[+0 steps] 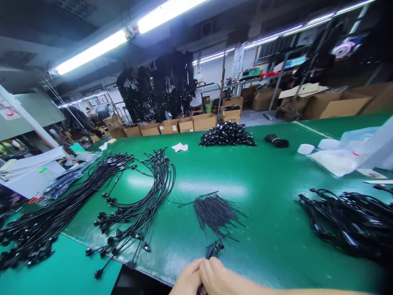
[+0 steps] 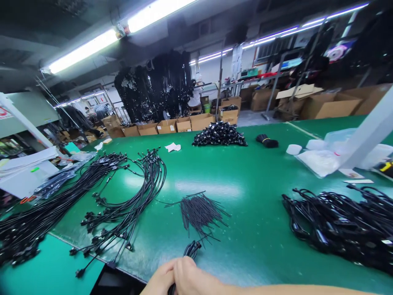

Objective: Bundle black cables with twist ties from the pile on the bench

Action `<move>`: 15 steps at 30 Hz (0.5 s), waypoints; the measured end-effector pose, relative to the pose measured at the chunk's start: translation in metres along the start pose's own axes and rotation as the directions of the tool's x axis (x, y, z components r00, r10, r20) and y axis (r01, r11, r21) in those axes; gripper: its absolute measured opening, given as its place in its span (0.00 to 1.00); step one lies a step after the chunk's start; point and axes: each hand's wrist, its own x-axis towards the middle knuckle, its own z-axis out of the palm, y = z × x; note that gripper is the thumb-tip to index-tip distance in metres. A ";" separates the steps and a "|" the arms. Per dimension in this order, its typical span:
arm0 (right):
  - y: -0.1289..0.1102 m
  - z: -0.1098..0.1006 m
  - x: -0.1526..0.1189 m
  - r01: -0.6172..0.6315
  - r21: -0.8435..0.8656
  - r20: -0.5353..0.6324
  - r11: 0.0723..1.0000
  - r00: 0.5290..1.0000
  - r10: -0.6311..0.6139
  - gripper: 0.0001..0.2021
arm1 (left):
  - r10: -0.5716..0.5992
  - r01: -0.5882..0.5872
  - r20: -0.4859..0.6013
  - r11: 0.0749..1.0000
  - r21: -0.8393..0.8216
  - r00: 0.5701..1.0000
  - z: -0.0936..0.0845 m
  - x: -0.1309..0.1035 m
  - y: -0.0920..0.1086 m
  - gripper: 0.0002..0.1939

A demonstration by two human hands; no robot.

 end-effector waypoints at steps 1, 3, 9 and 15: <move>0.004 0.001 0.004 -0.028 0.028 0.041 0.999 0.999 0.027 0.10 | 0.023 -0.023 -0.048 1.000 -0.008 0.999 -0.001 0.002 -0.003 0.14; 0.013 0.001 0.013 -0.141 0.181 0.087 0.973 0.988 0.127 0.08 | 0.086 -0.101 -0.219 0.993 -0.061 0.972 -0.003 0.008 -0.008 0.19; 0.026 0.003 0.030 -0.528 0.834 0.390 0.159 0.768 0.508 0.14 | 0.358 -0.402 -0.398 0.915 -0.030 0.845 -0.016 0.009 -0.008 0.21; 0.037 -0.005 0.018 -0.545 0.833 0.510 -0.094 0.694 0.508 0.15 | 0.573 -0.447 -0.024 0.665 0.598 0.820 -0.021 -0.006 -0.003 0.23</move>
